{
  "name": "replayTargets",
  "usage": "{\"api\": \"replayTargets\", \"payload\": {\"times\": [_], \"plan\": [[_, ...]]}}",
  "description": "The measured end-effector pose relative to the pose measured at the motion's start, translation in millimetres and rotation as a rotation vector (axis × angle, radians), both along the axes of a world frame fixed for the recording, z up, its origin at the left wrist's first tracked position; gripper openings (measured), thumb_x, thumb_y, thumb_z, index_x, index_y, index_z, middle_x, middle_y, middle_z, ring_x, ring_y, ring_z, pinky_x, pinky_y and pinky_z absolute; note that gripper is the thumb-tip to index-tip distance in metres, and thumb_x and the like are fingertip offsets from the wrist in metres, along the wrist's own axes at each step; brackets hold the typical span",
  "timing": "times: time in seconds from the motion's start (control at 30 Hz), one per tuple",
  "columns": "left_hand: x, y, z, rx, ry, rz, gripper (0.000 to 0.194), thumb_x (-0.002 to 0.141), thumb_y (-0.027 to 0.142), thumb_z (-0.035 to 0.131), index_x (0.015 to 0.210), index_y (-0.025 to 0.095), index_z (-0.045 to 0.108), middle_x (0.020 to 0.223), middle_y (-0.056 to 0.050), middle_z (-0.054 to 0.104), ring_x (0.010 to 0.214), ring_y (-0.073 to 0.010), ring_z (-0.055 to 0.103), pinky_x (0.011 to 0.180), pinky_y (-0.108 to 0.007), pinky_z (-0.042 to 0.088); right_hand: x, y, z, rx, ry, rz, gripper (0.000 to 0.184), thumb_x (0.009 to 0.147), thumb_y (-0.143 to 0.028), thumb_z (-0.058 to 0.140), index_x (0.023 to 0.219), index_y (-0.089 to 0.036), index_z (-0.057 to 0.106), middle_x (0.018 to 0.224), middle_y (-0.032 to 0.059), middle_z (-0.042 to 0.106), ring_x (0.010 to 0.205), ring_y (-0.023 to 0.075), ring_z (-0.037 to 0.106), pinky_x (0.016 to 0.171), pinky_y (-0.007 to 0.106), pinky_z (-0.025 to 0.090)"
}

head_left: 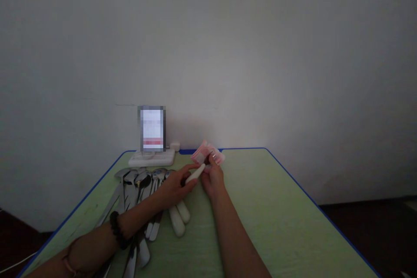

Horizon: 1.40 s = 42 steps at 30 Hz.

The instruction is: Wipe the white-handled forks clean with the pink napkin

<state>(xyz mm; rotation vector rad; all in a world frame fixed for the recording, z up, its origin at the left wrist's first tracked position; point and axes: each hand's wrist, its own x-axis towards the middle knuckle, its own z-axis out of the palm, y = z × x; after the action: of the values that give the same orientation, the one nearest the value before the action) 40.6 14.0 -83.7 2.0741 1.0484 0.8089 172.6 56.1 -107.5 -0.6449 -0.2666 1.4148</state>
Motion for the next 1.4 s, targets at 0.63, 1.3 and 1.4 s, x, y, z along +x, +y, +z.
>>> {"api": "replayTargets", "payload": {"times": [0.63, 1.3, 1.4], "plan": [[-1, 0, -0.2, 0.018, 0.048, -0.024, 0.044, 0.083, 0.026, 0.046, 0.125, 0.012, 0.047, 0.056, 0.008, 0.038, 0.048, -0.0094, 0.035, 0.047, -0.021, 0.025, 4, -5, 13.4, -0.016, 0.139, -0.006, 0.008, 0.067, -0.028, 0.057, 0.067, -0.021, 0.053, 0.056, -0.0087, 0.060, 0.051, 0.0087, 0.056, 0.055, 0.022, 0.048], [-2, 1, -2.3, 0.013, 0.039, -0.031, 0.051, 0.081, 0.023, 0.049, 0.131, 0.014, 0.046, 0.056, 0.006, 0.045, 0.047, -0.0091, 0.036, 0.047, -0.020, 0.027, -5, -6, 7.7, 0.036, -0.059, 0.039, 0.009, 0.066, -0.025, 0.065, 0.067, -0.018, 0.060, 0.056, -0.0053, 0.061, 0.052, 0.0101, 0.055, 0.054, 0.021, 0.047], [-2, 0, -2.0, 0.017, 0.045, -0.028, 0.050, 0.081, 0.023, 0.049, 0.130, 0.014, 0.046, 0.057, 0.006, 0.046, 0.048, -0.0093, 0.036, 0.047, -0.020, 0.027, -4, -5, 6.1, 0.026, -0.047, 0.055, 0.011, 0.068, -0.028, 0.064, 0.068, -0.018, 0.060, 0.058, -0.0049, 0.062, 0.054, 0.0100, 0.056, 0.058, 0.022, 0.049]]}}
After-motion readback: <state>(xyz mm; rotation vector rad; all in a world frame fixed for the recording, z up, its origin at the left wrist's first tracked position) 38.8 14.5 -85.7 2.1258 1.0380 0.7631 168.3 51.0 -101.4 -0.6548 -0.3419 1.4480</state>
